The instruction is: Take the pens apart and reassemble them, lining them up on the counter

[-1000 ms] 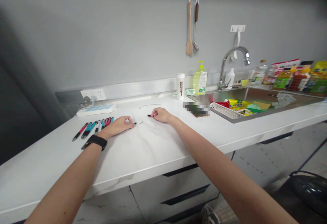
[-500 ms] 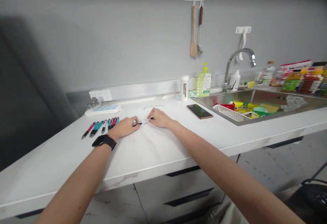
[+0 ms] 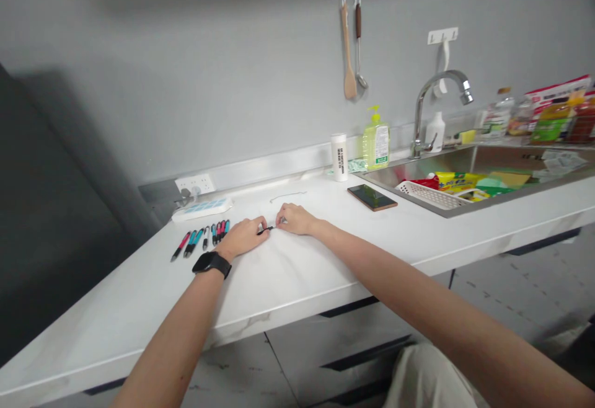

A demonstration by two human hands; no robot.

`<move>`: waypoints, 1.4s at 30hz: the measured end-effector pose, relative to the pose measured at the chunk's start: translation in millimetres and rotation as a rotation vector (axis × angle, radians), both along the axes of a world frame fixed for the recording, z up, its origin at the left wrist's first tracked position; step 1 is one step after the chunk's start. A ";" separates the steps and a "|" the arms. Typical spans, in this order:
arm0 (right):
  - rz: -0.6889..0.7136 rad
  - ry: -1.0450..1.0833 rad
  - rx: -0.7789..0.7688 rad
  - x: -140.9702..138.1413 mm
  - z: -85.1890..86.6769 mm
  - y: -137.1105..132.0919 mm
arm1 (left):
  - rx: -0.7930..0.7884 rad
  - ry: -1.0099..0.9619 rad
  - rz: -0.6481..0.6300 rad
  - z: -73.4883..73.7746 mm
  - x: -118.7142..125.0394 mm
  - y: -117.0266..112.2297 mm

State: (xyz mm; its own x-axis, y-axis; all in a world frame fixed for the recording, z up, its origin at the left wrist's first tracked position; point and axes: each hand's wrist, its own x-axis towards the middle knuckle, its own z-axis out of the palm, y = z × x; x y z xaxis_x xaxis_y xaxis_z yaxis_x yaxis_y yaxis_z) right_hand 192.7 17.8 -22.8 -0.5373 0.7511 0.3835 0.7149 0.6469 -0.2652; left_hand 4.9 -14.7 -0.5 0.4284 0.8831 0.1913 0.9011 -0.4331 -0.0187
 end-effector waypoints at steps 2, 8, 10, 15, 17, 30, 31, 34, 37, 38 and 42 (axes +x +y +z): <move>-0.008 0.001 0.000 -0.4 0.6 1.4 | 0.009 0.005 0.000 -0.6 -1.2 0.4; 0.001 0.115 0.046 3.0 0.7 6.2 | -0.007 -0.002 0.012 1.0 -0.1 -2.4; 0.012 0.120 0.041 3.0 -0.3 6.9 | -0.005 -0.008 0.007 1.7 1.0 -3.3; 0.026 0.129 0.053 0.8 -1.6 6.0 | 0.017 -0.015 -0.014 2.7 3.2 -4.5; 0.027 0.126 0.059 0.7 -1.6 5.7 | 0.017 -0.036 -0.011 3.0 3.8 -4.8; 0.135 0.289 0.025 2.6 4.9 1.5 | 0.112 0.088 0.016 4.6 7.7 -5.6; 0.140 0.307 0.004 3.2 5.6 1.0 | 0.124 0.104 0.025 5.0 8.2 -6.2; 0.161 0.374 -0.046 5.3 7.4 0.7 | 0.159 0.150 0.037 7.4 9.8 -8.7; 0.161 0.410 -0.068 7.1 10.1 0.4 | 0.184 0.202 0.053 11.2 11.2 -11.5; 0.159 0.412 -0.073 7.6 11.4 0.0 | 0.189 0.217 0.061 12.7 11.8 -12.3; 0.170 0.423 -0.064 8.9 17.9 -2.1 | 0.198 0.257 0.076 17.0 15.0 -14.6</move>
